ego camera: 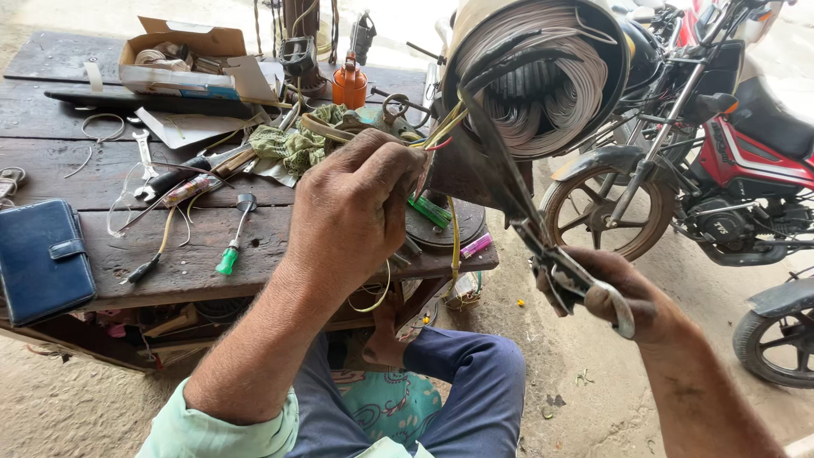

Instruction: The person sits at a workbench and repairs a motor stator by stripping, twisting, and taping wires. They use shears, a screwdriver, and electrical tape to secure connections and organize the wiring.

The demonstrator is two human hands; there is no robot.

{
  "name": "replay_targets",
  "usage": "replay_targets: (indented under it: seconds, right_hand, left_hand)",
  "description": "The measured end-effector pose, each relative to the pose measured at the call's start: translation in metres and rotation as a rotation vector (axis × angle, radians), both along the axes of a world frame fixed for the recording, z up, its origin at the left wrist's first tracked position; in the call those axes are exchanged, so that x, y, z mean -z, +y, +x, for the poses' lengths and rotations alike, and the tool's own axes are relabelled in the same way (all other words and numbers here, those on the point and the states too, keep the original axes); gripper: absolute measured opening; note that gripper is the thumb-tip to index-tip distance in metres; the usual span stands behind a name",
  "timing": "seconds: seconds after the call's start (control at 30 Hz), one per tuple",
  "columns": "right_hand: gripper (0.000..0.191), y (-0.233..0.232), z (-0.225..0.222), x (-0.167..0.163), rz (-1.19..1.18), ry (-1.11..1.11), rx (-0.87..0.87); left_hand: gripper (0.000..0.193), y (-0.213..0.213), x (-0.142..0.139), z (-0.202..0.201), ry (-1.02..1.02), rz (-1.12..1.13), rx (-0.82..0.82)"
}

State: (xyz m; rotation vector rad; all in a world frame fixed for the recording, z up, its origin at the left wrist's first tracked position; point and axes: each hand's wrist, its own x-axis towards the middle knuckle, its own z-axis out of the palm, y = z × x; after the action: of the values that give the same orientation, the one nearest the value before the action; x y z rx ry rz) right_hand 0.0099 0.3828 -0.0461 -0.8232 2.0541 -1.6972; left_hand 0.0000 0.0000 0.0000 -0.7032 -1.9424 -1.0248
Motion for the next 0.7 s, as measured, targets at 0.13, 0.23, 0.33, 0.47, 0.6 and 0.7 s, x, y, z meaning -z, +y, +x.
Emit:
replay_targets:
  seconds: [0.13, 0.23, 0.33, 0.47, 0.6, 0.7]
  right_hand:
    - [0.08, -0.006, 0.0, -0.026, 0.049, 0.011, 0.064]
    - [0.079, -0.01, 0.002, -0.031, 0.077, 0.01, 0.12]
    - [0.076, -0.012, 0.003, -0.028, 0.164, 0.071, 0.18]
    - [0.067, -0.01, 0.006, -0.027, 0.251, 0.051, 0.269]
    - [0.054, -0.012, 0.011, -0.024, 0.142, 0.007, 0.179]
    - [0.048, -0.019, 0.014, -0.011, 0.052, -0.003, 0.175]
  left_hand:
    - [0.014, 0.0, 0.004, -0.004, 0.002, 0.018, 0.011]
    - [0.013, -0.001, 0.007, -0.006, -0.009, 0.019, 0.016]
    - [0.012, -0.001, 0.008, -0.009, -0.002, 0.019, 0.016]
    - [0.011, -0.003, 0.008, -0.012, 0.009, 0.031, 0.026]
    - [0.011, -0.003, 0.01, -0.013, 0.002, 0.018, 0.022]
    - [0.007, -0.003, 0.012, -0.022, 0.005, -0.015, -0.052]
